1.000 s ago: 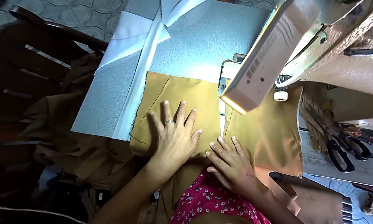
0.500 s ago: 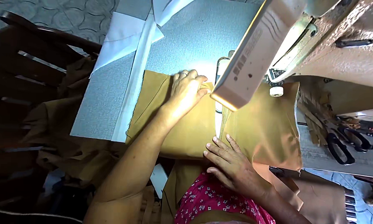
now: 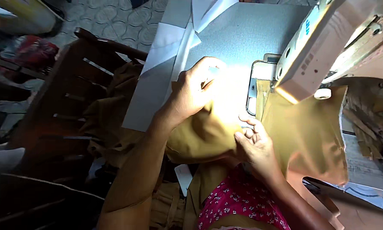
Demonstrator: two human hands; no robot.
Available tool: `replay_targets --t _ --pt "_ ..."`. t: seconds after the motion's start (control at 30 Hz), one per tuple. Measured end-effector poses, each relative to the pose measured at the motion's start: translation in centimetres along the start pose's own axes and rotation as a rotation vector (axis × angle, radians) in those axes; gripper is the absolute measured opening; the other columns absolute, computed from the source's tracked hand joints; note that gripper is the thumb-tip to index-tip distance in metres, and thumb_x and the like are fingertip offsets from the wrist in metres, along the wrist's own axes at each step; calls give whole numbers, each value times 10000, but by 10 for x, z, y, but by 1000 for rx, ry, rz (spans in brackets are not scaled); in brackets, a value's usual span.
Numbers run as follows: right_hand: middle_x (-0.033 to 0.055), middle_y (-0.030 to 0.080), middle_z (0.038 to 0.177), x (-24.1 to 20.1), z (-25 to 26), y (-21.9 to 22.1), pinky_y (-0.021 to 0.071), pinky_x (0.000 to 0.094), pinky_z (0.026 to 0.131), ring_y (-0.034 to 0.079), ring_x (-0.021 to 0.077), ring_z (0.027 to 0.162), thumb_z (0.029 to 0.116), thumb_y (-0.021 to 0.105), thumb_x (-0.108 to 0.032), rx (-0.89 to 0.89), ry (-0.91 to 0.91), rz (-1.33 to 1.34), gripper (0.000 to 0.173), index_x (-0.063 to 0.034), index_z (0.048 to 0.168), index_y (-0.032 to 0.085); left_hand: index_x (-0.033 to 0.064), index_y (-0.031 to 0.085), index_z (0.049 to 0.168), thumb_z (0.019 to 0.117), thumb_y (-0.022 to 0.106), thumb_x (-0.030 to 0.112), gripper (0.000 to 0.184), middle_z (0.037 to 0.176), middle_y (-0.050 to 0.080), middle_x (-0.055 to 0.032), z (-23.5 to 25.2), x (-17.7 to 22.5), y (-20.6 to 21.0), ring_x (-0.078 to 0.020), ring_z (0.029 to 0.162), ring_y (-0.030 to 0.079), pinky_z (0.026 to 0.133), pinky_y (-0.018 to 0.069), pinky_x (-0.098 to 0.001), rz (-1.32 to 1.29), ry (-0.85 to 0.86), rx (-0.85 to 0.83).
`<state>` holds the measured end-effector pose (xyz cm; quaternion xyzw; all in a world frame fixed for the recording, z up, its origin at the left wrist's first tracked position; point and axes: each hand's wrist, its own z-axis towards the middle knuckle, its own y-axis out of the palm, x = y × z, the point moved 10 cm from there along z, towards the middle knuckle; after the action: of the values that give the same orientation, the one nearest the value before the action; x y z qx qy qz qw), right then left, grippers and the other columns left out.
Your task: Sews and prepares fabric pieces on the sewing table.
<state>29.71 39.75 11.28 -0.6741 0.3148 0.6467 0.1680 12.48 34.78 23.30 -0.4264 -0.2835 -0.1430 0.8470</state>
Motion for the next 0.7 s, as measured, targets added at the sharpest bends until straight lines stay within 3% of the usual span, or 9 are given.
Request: replay_targets --t 0.07,0.1,0.2,0.33,0.47,0.57,0.7 --pt "-67 657 781 -12 -6 -7 540 166 617 625 -5 667 968 539 1 5 -60 24 336 -76 1296 550 -31 590 1201 975 550 10 232 769 603 62 -13 -3 -6 68 683 529 664 450 -96 -154 -85 -121" --pt "-87 667 803 -23 -8 -13 551 159 652 640 -16 706 982 531 -15 17 -110 1 291 -99 1257 570 -7 596 1152 983 549 5 175 836 645 66 -22 -4 -7 60 755 596 721 507 -113 -262 -120 -176" --pt "-136 654 828 -51 -7 -22 524 105 664 613 -64 725 961 583 -37 65 -298 -181 174 -128 1104 620 9 699 1043 972 543 -24 174 1029 738 30 -47 -7 -4 6 984 680 910 561 -188 -447 -162 -249" --pt "-55 738 1056 -54 -6 -16 583 160 826 690 -11 949 897 718 -93 41 -413 -312 188 -70 1081 687 -42 735 1111 936 627 -15 208 1037 738 1 -67 -16 1 25 972 671 897 547 -140 -426 -196 -173" --pt "6 744 1035 -49 -7 -13 558 123 809 678 -37 913 868 751 -131 64 -466 -428 264 4 1090 707 -53 747 1066 894 698 -15 183 1014 755 -13 -74 -24 0 10 956 690 905 559 -164 -438 -182 -22" --pt "11 751 993 -46 -6 -12 542 107 761 668 -51 853 860 762 -142 87 -471 -467 261 -2 1078 728 -61 752 1059 894 710 -6 180 989 751 -39 -77 -23 -1 5 939 686 890 549 -152 -377 -142 13" --pt "37 759 1019 -44 -7 -11 545 130 826 686 -13 932 875 755 -131 102 -490 -518 217 -6 1053 752 -50 777 1039 904 730 50 175 950 765 -121 -80 -15 -4 -76 921 692 891 524 -194 -161 3 56"
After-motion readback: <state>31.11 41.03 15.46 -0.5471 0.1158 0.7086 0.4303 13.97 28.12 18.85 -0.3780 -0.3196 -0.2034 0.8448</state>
